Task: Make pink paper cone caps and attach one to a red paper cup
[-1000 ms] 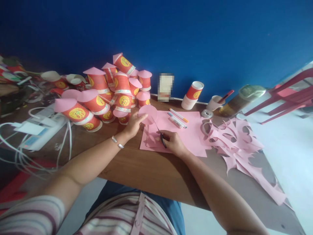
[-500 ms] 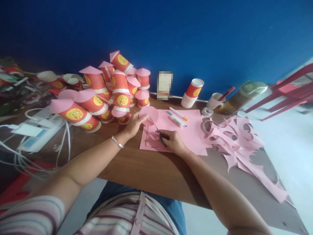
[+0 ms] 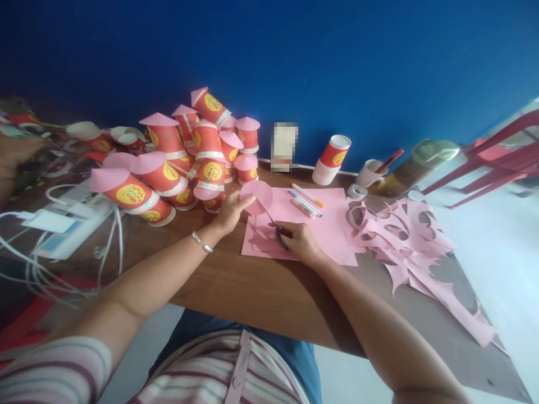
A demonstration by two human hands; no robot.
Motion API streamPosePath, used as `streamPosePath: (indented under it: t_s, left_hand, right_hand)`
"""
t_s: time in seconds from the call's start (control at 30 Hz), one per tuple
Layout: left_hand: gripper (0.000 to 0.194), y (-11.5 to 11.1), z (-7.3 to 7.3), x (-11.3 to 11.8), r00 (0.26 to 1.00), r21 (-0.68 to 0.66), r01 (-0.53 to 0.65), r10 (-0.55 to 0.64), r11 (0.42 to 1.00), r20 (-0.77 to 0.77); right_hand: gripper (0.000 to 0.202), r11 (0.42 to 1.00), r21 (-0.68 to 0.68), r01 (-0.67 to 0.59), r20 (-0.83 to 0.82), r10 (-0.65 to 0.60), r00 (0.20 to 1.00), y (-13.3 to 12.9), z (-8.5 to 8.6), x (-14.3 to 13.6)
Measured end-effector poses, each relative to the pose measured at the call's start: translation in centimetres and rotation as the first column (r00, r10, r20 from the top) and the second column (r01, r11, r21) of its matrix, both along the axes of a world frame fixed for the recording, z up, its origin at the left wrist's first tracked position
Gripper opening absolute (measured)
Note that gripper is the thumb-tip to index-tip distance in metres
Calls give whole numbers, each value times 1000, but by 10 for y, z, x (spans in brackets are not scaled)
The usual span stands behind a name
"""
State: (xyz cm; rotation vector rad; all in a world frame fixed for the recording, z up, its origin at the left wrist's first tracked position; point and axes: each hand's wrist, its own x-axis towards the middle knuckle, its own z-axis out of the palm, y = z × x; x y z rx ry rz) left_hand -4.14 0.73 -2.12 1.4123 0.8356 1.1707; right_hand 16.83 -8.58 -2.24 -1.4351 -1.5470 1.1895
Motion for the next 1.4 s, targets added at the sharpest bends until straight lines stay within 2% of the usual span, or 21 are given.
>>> streamPosePath:
  t_s: [0.2, 0.5, 0.63, 0.8, 1.03, 1.4]
  left_hand:
    - [40, 0, 0, -1, 1000, -21, 20, -20, 1000, -7]
    - [36, 3, 0, -1, 1000, 74, -2, 4, 997, -27]
    - [37, 4, -3, -1, 1000, 23, 14, -14, 1000, -12]
    - [36, 3, -2, -1, 1000, 38, 7, -6, 999, -14]
    - [35, 0, -1, -1, 1000, -44, 23, -24, 999, -15]
    - [36, 4, -9, -1, 998, -19, 68, -68, 998, 6]
  right_hand:
    - [55, 999, 32, -1, -18, 2, 1000, 0, -2, 0]
    - [57, 998, 59, -4, 19, 3, 1000, 2, -1, 1]
    - [58, 998, 60, 11, 6, -11, 1000, 1, -1, 1]
    - [55, 998, 59, 11, 3, -11, 1000, 1, 0, 1]
    - [55, 999, 54, 7, 16, -8, 1000, 1, -4, 1]
    - [56, 997, 71, 0, 38, -3, 999, 0, 1, 0]
